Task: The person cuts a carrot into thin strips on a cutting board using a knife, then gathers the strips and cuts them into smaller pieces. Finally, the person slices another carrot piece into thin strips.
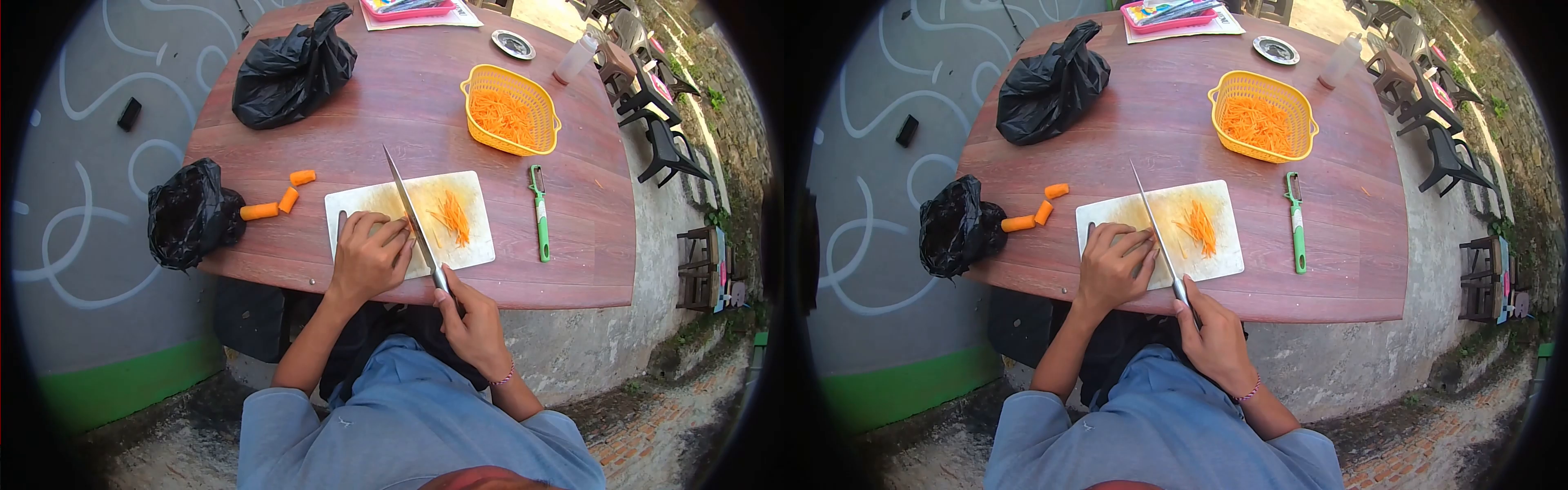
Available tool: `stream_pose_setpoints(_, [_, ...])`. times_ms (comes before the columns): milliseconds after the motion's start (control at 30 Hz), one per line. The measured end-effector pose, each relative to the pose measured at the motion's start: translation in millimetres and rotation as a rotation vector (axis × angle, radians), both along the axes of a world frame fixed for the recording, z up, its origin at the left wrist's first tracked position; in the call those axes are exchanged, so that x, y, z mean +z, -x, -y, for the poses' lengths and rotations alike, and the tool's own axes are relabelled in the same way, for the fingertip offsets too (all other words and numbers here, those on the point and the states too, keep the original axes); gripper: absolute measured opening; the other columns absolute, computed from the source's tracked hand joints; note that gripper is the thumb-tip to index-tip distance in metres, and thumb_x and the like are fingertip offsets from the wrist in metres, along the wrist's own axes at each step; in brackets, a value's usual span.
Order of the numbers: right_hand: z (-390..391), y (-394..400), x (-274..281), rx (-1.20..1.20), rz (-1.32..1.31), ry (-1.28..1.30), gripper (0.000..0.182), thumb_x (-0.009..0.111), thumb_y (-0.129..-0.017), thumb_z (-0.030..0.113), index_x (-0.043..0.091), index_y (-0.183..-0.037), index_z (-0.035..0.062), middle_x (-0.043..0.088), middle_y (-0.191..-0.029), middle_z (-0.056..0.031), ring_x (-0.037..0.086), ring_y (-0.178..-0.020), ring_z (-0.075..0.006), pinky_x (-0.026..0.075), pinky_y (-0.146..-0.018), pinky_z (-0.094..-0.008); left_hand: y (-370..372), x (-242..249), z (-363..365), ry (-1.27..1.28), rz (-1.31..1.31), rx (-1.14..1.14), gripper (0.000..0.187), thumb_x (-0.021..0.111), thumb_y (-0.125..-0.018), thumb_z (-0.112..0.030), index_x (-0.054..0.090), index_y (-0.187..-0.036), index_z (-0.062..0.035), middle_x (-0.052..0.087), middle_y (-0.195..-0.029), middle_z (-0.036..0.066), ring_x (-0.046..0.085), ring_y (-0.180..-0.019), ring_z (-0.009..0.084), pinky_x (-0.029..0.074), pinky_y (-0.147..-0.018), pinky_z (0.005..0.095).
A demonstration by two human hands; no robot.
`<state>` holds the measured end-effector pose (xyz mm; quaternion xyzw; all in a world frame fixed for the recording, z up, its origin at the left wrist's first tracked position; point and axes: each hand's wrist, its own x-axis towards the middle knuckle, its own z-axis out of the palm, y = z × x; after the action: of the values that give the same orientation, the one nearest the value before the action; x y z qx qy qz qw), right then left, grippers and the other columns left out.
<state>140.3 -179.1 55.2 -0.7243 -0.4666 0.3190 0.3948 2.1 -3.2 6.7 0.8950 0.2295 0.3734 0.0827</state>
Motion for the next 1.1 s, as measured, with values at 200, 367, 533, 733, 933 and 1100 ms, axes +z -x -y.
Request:
stream_pose_setpoints(200, [0.6,1.2,0.1,0.000,0.012,-0.014,0.042,0.067,-0.107,0.014,0.064,-0.143,-0.0078,0.073,-0.101,-0.0310,0.076,-0.090,-0.0430,0.058,-0.080,-0.0437,0.0,0.8,0.2,0.000,-0.005,0.000,0.016,0.082,-0.083,-0.010,0.083,-0.096,-0.0019,0.081,-0.109,0.004,0.070,-0.102,0.0250,0.053,-0.093,0.0428])
stream_pose_setpoints(367, [0.0,1.3,-0.9,-0.012,0.017,-0.016,0.042,0.067,-0.107,0.014,0.064,-0.143,-0.0077,0.073,-0.101,-0.0310,0.076,-0.091,-0.0435,0.058,-0.080,-0.0438,0.1,-0.2,-0.3,-0.001,0.001,0.001,0.016,0.082,-0.082,-0.010,0.083,-0.096,-0.0018,0.081,-0.109,0.004,0.070,-0.102,0.0250,0.053,-0.093,0.0428])
stream_pose_setpoints(533, [0.8,0.8,-2.1,0.008,0.024,-0.024,0.043,0.067,-0.107,0.014,0.063,-0.143,-0.0083,0.074,-0.102,-0.0313,0.076,-0.092,-0.0436,0.058,-0.081,-0.0435,0.0,-0.7,0.1,0.002,0.003,0.000,0.015,0.082,-0.083,-0.010,0.083,-0.095,-0.0015,0.081,-0.110,0.004,0.070,-0.102,0.0248,0.053,-0.093,0.0427])
stream_pose_setpoints(733, [0.2,0.6,-1.8,0.005,0.028,-0.025,0.042,0.067,-0.106,0.014,0.064,-0.142,-0.0086,0.074,-0.102,-0.0316,0.076,-0.092,-0.0437,0.058,-0.081,-0.0436,0.6,-0.9,-0.3,0.007,-0.004,-0.002,0.015,0.082,-0.083,-0.010,0.083,-0.095,-0.0014,0.081,-0.110,0.004,0.070,-0.102,0.0253,0.053,-0.093,0.0429])
stream_pose_setpoints(933, [1.8,0.5,-1.2,0.001,0.007,0.005,0.043,0.067,-0.106,0.014,0.064,-0.143,-0.0078,0.073,-0.098,-0.0308,0.076,-0.088,-0.0432,0.058,-0.079,-0.0441,0.2,-0.4,0.2,0.005,-0.001,0.001,0.014,0.082,-0.084,-0.010,0.083,-0.095,-0.0019,0.080,-0.110,0.004,0.070,-0.103,0.0255,0.053,-0.093,0.0430])
stream_pose_setpoints(1100, [0.9,0.4,2.8,0.016,0.055,-0.011,0.042,0.067,-0.106,0.013,0.064,-0.142,-0.0073,0.073,-0.097,-0.0301,0.075,-0.087,-0.0441,0.058,-0.077,-0.0451,0.3,-3.4,-0.5,0.019,0.002,-0.012,0.017,0.080,-0.086,-0.014,0.082,-0.096,-0.0006,0.080,-0.109,0.007,0.069,-0.102,0.0266,0.052,-0.098,0.0456])
